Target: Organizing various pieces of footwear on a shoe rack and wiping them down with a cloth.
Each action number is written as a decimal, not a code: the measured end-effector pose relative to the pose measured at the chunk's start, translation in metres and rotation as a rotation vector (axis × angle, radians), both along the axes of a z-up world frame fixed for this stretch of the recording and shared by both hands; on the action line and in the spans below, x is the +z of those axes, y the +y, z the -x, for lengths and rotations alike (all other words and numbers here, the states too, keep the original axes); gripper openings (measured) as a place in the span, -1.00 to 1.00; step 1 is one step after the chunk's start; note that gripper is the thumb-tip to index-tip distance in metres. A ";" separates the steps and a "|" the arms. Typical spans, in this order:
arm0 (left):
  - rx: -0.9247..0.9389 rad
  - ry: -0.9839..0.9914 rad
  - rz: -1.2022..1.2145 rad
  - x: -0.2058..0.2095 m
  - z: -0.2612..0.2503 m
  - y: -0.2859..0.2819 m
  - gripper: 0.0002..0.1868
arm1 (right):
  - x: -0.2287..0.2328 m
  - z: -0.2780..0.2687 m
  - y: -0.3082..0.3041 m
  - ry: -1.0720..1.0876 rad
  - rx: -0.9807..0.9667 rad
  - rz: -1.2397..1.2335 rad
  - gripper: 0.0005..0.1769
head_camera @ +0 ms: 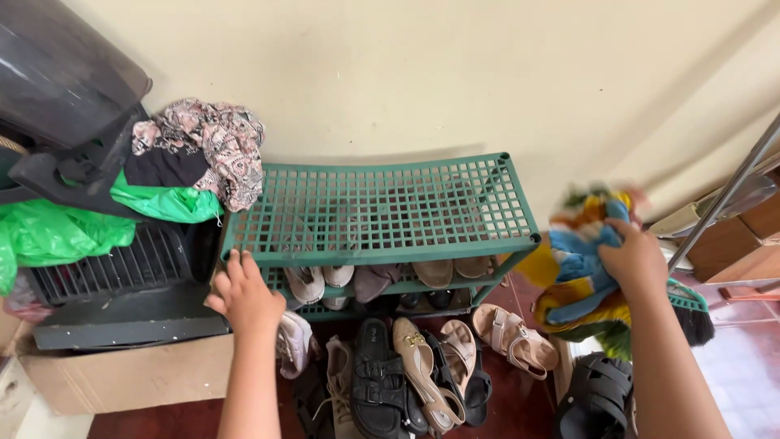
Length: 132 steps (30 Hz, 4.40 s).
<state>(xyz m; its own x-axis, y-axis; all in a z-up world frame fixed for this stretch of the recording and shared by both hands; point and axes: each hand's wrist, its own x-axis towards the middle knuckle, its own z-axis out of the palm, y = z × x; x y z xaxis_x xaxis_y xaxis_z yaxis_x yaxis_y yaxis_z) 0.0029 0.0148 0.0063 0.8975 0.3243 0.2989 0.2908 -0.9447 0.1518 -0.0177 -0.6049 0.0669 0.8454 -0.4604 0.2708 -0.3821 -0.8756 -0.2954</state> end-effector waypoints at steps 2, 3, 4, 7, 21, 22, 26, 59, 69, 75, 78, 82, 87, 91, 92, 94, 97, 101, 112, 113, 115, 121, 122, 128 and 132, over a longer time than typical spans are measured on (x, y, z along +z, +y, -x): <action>-0.003 0.011 0.000 0.003 -0.002 0.008 0.02 | -0.018 0.003 -0.006 0.104 -0.082 -0.046 -0.27; -0.006 -0.011 0.117 0.000 -0.004 0.014 -0.07 | -0.032 -0.001 -0.006 0.212 -0.017 -0.096 -0.11; -0.011 -0.036 0.234 -0.002 -0.007 0.019 -0.16 | -0.047 -0.005 -0.007 0.317 0.043 -0.147 0.07; -0.058 -0.245 0.186 -0.026 -0.028 0.040 -0.05 | -0.092 -0.028 0.022 0.412 0.152 -0.315 0.28; -0.043 -0.177 0.050 -0.032 -0.032 0.040 -0.14 | -0.134 -0.037 0.080 0.293 0.125 -0.268 -0.49; -0.044 -0.176 0.011 -0.031 -0.030 0.038 -0.15 | -0.134 -0.035 0.082 0.263 0.103 -0.240 -0.49; -0.039 -0.168 0.012 -0.029 -0.033 0.033 -0.14 | -0.132 -0.034 0.076 0.174 0.091 -0.214 -0.51; -0.047 -0.123 0.009 -0.022 -0.032 0.033 -0.06 | 0.032 -0.008 0.038 0.241 -0.137 -0.143 -0.33; -0.011 -0.159 -0.094 -0.033 -0.027 0.023 -0.04 | -0.037 -0.083 0.029 0.505 0.128 -0.304 -0.38; -0.015 -0.170 -0.089 -0.021 -0.031 0.027 -0.05 | -0.132 -0.064 -0.048 0.433 0.384 -0.397 -0.22; -0.025 -0.169 -0.079 -0.025 -0.025 0.024 -0.06 | -0.177 -0.020 -0.041 0.606 0.272 -0.450 -0.25; -0.024 -0.248 -0.085 -0.030 -0.024 0.024 -0.10 | -0.237 -0.001 0.010 0.569 0.176 -0.372 -0.04; -0.028 -0.284 -0.091 -0.031 -0.025 0.026 -0.15 | -0.278 -0.042 0.048 0.478 0.128 -0.388 -0.10; -0.018 -0.314 -0.110 -0.033 -0.029 0.027 -0.21 | -0.331 -0.066 0.047 0.324 0.113 -0.600 -0.44; -0.013 -0.313 -0.110 -0.033 -0.030 0.025 -0.21 | -0.321 -0.064 0.053 0.326 0.118 -0.599 -0.44; -0.021 -0.355 -0.087 -0.033 -0.030 0.021 -0.24 | -0.302 -0.060 0.062 0.327 0.013 -0.595 -0.48; 0.010 -0.348 -0.101 -0.030 -0.031 0.015 -0.21 | -0.264 -0.050 0.078 0.370 -0.072 -0.503 -0.49; 0.019 -0.326 -0.091 -0.020 -0.028 -0.005 -0.19 | -0.274 -0.049 0.059 0.379 -0.101 -0.465 -0.49; -0.064 -0.253 -0.055 -0.015 -0.021 -0.107 -0.20 | -0.323 -0.033 -0.078 0.353 -0.088 -0.397 -0.47; -0.068 -0.252 -0.053 -0.016 -0.020 -0.111 -0.20 | -0.320 -0.028 -0.079 0.353 -0.092 -0.397 -0.47; -0.076 -0.292 -0.076 -0.015 -0.023 -0.118 -0.22 | -0.310 -0.022 -0.083 0.334 -0.083 -0.434 -0.41; -0.073 -0.250 -0.034 -0.014 -0.026 -0.113 -0.17 | -0.255 0.019 -0.073 0.261 -0.053 -0.462 -0.36; -0.074 -0.256 -0.030 -0.015 -0.027 -0.113 -0.17 | -0.237 0.030 -0.064 0.255 -0.053 -0.459 -0.36; -0.052 -0.257 -0.002 -0.011 -0.026 -0.114 -0.17 | -0.062 0.088 0.028 -0.044 0.225 -0.755 -0.56; -0.044 -0.124 0.110 0.019 -0.013 -0.119 -0.21 | 0.061 0.086 0.117 -0.393 0.483 -0.618 -0.55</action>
